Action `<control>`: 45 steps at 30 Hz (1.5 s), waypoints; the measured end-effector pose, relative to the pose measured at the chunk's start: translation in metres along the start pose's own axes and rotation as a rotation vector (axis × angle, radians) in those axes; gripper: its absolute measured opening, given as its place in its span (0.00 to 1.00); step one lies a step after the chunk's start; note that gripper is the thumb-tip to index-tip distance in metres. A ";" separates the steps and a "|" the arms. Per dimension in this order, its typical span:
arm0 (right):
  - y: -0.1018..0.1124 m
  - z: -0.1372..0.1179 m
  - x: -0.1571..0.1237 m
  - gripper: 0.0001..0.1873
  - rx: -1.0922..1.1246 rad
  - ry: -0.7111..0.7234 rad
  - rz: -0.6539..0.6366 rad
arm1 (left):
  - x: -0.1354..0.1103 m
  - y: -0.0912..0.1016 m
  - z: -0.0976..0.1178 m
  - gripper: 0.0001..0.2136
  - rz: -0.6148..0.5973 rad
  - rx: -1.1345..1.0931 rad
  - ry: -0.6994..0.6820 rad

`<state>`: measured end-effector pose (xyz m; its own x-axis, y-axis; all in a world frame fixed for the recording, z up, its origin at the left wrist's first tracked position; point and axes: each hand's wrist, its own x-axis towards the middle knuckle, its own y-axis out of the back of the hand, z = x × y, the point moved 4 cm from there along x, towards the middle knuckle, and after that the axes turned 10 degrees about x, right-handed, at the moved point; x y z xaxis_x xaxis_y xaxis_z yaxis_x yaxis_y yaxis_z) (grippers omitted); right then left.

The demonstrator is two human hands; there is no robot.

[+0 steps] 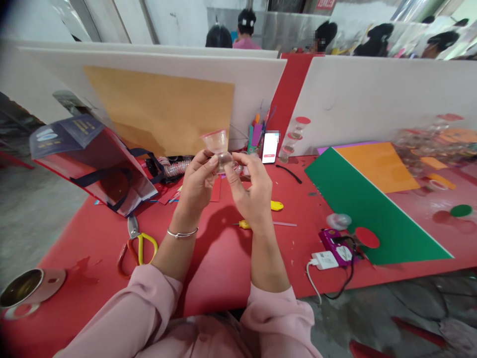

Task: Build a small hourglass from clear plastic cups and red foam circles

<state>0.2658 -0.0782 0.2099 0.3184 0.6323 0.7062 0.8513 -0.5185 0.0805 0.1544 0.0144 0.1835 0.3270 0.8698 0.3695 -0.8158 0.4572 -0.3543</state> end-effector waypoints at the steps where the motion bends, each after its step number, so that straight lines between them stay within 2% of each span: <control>1: -0.001 0.000 0.000 0.12 -0.009 0.009 -0.021 | 0.000 0.000 -0.001 0.13 -0.003 -0.016 0.010; 6: -0.001 0.003 -0.001 0.14 -0.061 0.058 -0.048 | 0.001 0.000 -0.002 0.12 -0.012 -0.045 0.088; 14: -0.002 0.005 0.000 0.15 -0.113 0.105 -0.045 | -0.002 -0.002 -0.002 0.14 0.005 -0.016 0.123; 23: -0.002 0.010 0.000 0.18 -0.139 0.098 -0.040 | -0.002 -0.003 -0.001 0.17 -0.047 -0.050 0.118; 29: -0.001 0.010 0.001 0.17 -0.134 0.153 -0.034 | -0.001 -0.004 0.000 0.17 -0.035 -0.036 0.073; 35: -0.001 0.014 0.000 0.18 -0.083 0.048 -0.044 | 0.000 0.001 -0.004 0.15 0.020 -0.025 0.096; 39: -0.001 0.014 0.000 0.18 -0.087 0.043 -0.036 | 0.001 0.003 -0.007 0.14 0.039 -0.025 0.121; 45: 0.001 0.015 0.000 0.17 -0.072 0.022 -0.025 | -0.001 0.002 -0.005 0.16 -0.050 0.031 0.077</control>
<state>0.2730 -0.0694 0.1993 0.2874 0.6331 0.7188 0.8265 -0.5431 0.1478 0.1550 0.0149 0.1779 0.4022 0.8582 0.3188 -0.8116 0.4954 -0.3096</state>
